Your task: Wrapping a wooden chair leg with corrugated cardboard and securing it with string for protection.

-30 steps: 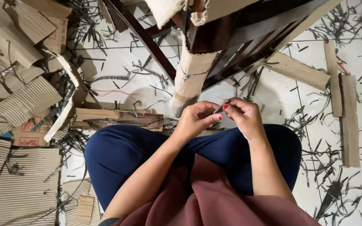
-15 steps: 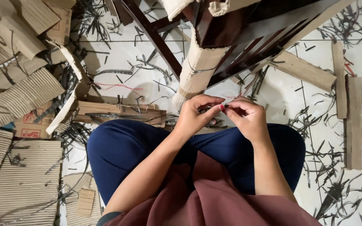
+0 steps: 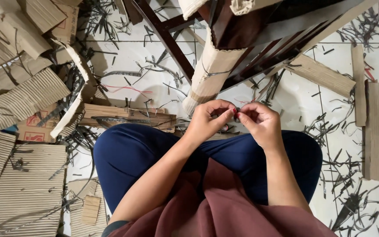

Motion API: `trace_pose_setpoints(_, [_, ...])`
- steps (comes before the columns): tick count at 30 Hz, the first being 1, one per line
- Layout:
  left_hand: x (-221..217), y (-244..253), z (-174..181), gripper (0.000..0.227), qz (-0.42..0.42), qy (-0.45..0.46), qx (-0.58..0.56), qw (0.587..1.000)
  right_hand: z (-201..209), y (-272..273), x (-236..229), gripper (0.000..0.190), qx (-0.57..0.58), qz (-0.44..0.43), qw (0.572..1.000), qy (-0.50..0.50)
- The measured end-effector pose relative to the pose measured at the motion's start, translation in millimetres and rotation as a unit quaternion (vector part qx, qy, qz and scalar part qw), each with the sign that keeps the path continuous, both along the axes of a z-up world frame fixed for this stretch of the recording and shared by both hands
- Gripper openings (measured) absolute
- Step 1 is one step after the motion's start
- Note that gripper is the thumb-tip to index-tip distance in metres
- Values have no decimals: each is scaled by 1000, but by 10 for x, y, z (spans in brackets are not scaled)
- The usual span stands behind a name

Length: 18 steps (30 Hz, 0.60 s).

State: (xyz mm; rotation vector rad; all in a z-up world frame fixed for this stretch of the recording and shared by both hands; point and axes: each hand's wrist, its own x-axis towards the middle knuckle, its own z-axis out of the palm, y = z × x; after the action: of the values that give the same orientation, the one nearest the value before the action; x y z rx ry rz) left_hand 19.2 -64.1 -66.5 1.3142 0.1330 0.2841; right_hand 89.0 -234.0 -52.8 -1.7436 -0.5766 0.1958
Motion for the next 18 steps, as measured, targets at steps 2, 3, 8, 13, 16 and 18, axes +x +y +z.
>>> trace_pose_setpoints(2, [-26, 24, 46, 9, -3, 0, 0, 1000, 108, 46, -20, 11, 7, 1, 1000, -2])
trace_pose_setpoints(3, [-40, 33, 69, 9, -9, 0, -1, 1000, 161, 65, -34, 12, 14, 0, 1000, -3])
trace_pose_setpoints(8, [-49, 57, 85, 7, 2, 1, 43, 999, 182, 37, 3, 3, 13, 37, 998, -56])
trace_pose_setpoints(13, [-60, 28, 99, 6, 14, 13, 14, 1000, 270, 110, -48, 4, 1, 41, 994, -102])
trace_pose_setpoints(16, [-67, 21, 156, 6, 36, 27, 6, 999, 299, 143, -81, 4, -29, 20, 989, -142])
trace_pose_setpoints(18, [-76, 19, 179, 6, 36, 48, -14, 998, 250, 123, -72, 4, -36, 35, 993, -108])
